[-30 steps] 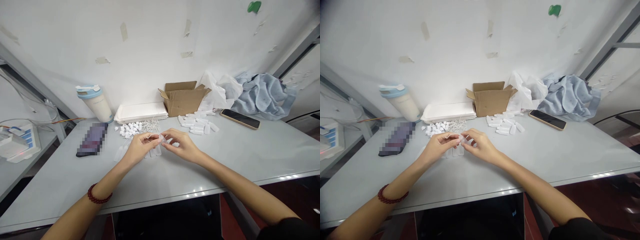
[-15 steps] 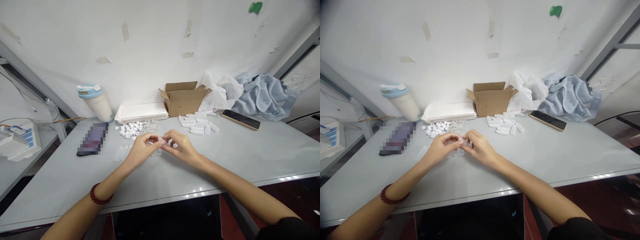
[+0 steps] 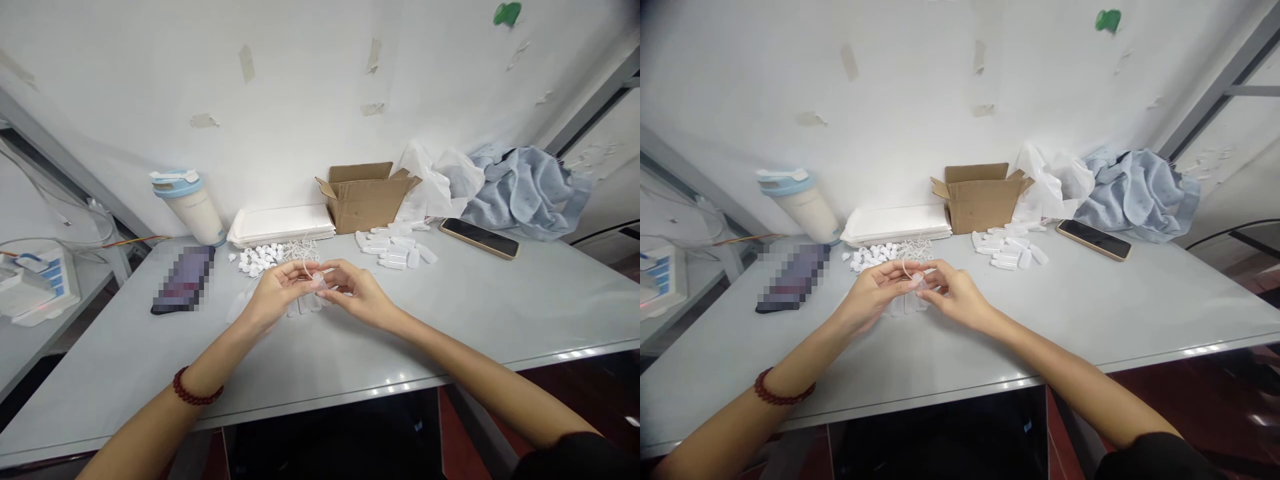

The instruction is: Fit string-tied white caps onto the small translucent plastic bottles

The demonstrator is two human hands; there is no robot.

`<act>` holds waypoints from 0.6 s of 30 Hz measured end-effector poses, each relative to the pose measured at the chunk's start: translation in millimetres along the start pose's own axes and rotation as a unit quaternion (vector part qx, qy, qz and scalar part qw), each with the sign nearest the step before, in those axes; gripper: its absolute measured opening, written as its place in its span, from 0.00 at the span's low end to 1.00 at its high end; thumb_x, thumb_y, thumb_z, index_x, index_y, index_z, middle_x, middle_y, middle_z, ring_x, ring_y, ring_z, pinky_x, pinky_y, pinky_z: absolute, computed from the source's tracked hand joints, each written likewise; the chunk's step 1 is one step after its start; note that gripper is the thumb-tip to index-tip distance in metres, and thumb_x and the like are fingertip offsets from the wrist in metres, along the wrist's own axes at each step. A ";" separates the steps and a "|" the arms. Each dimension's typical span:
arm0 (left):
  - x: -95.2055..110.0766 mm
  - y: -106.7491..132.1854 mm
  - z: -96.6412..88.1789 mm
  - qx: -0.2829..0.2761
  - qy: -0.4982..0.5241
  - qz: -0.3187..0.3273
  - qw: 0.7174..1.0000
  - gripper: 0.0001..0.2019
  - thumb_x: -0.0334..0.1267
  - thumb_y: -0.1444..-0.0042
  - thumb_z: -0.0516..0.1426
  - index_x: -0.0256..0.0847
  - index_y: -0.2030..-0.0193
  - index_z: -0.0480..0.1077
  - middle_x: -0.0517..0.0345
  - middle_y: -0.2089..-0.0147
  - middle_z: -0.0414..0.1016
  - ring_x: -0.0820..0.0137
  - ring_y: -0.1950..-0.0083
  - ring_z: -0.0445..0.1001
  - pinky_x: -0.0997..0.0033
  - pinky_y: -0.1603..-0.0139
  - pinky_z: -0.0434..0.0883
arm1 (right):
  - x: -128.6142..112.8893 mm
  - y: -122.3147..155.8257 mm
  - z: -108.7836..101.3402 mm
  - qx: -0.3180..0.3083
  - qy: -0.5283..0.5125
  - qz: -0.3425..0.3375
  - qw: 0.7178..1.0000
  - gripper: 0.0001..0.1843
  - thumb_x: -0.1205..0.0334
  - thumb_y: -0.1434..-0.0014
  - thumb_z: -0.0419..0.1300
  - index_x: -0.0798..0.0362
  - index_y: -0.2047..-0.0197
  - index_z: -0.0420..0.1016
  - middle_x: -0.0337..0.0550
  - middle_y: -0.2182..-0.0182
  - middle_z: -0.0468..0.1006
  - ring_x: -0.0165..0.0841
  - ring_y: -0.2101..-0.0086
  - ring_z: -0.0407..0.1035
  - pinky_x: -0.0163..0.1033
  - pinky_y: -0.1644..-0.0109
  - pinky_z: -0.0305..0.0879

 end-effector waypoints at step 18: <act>17.3 8.8 0.0 0.085 -0.275 0.200 0.936 0.17 0.37 0.45 0.58 0.35 0.49 0.68 0.44 0.50 0.72 0.61 0.52 0.73 0.57 0.51 0.73 | 14.1 -3.4 -8.9 0.067 -0.074 0.089 0.991 0.21 0.53 0.54 0.68 0.56 0.59 0.76 0.45 0.67 0.78 0.32 0.69 0.73 0.38 0.69 0.73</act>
Point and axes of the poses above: each hand's wrist, its own y-axis away from the middle knuckle, its own z-axis out of the palm, x = y × z, the point moved 6 cm from there along -y, towards the middle knuckle
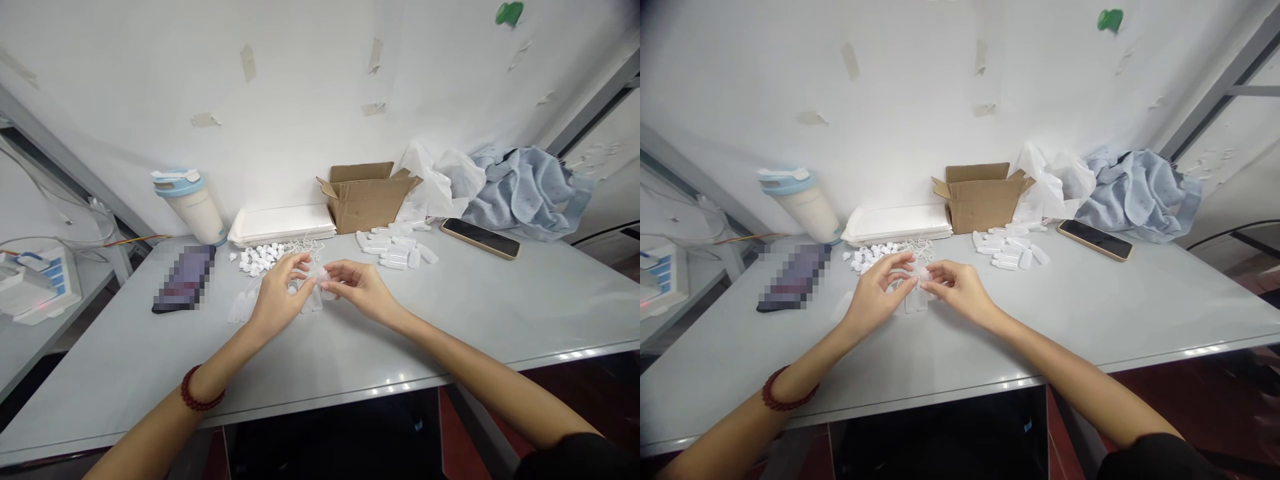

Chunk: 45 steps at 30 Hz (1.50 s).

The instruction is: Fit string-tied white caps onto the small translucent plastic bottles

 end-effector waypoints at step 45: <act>-3.7 10.6 37.0 -0.198 -0.272 0.117 0.934 0.12 0.38 0.44 0.58 0.39 0.54 0.66 0.48 0.54 0.71 0.54 0.45 0.63 0.51 0.46 0.66 | 15.1 -10.1 1.6 -0.054 0.251 -0.028 0.966 0.08 0.68 0.45 0.57 0.58 0.64 0.78 0.45 0.68 0.80 0.33 0.68 0.72 0.37 0.64 0.66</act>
Point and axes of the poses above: each hand's wrist, its own y-axis away from the middle knuckle, its own z-axis out of the palm, x = y × z, the point moved 6 cm from there along -y, towards the middle knuckle
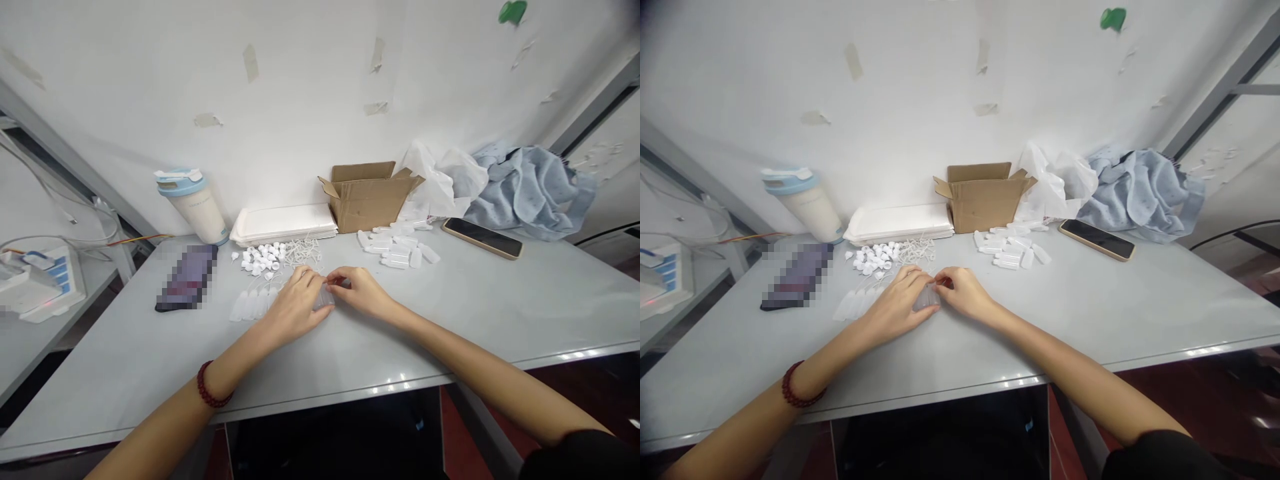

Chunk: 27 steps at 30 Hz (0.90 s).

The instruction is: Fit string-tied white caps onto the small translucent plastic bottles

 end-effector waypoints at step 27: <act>1.3 0.4 -4.2 -0.045 0.022 0.001 0.999 0.13 0.36 0.45 0.58 0.38 0.54 0.65 0.47 0.53 0.69 0.55 0.44 0.60 0.54 0.45 0.65 | 3.7 0.1 0.7 -0.008 -0.019 0.004 1.000 0.09 0.68 0.45 0.56 0.58 0.64 0.77 0.44 0.67 0.79 0.31 0.68 0.70 0.36 0.64 0.64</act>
Point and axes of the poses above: each hand's wrist, its own y-axis away from the middle knuckle, its own z-axis out of the palm, x = y × z, the point moved 6 cm from there along -y, towards the middle knuckle
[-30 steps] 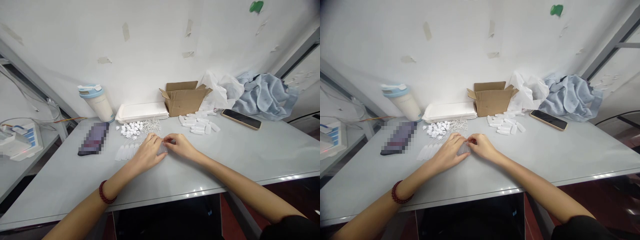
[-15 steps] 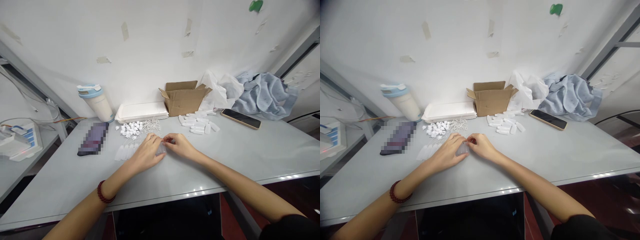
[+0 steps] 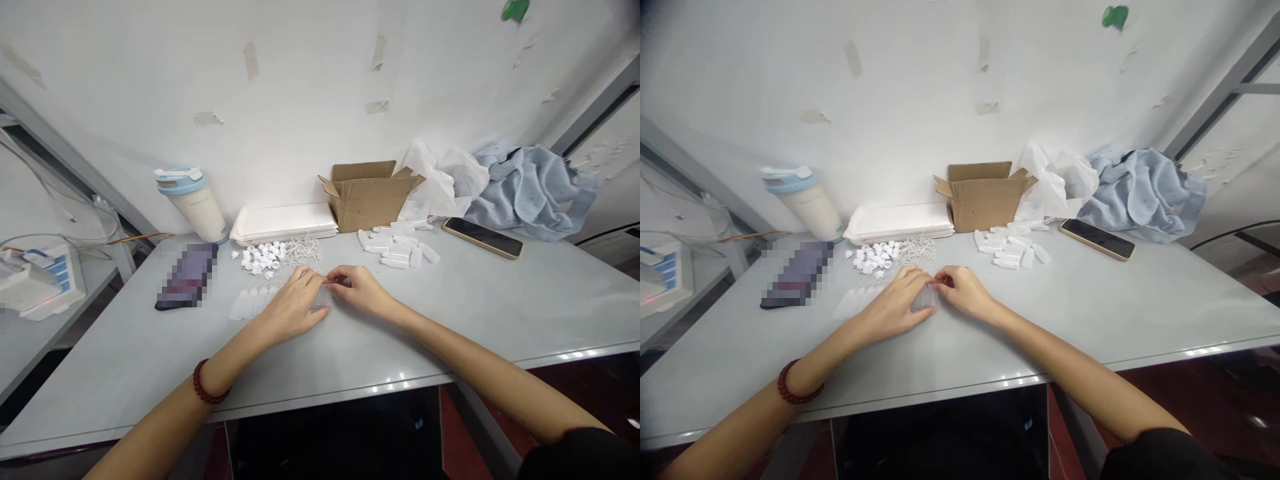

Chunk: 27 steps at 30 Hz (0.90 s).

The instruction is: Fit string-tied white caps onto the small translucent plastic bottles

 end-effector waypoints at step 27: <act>-101.7 -16.5 -44.2 0.117 -0.083 -0.096 0.985 0.19 0.27 0.47 0.45 0.36 0.52 0.70 0.47 0.42 0.68 0.56 0.38 0.59 0.48 0.39 0.60 | 15.3 -23.2 -63.3 0.160 0.385 -0.035 0.908 0.13 0.70 0.40 0.53 0.62 0.54 0.74 0.58 0.55 0.75 0.46 0.54 0.66 0.45 0.53 0.62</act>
Point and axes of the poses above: each hand's wrist, its own y-axis away from the middle knuckle, its own z-axis out of the palm, x = y × z, the point moved 6 cm from there along -y, towards the middle knuckle
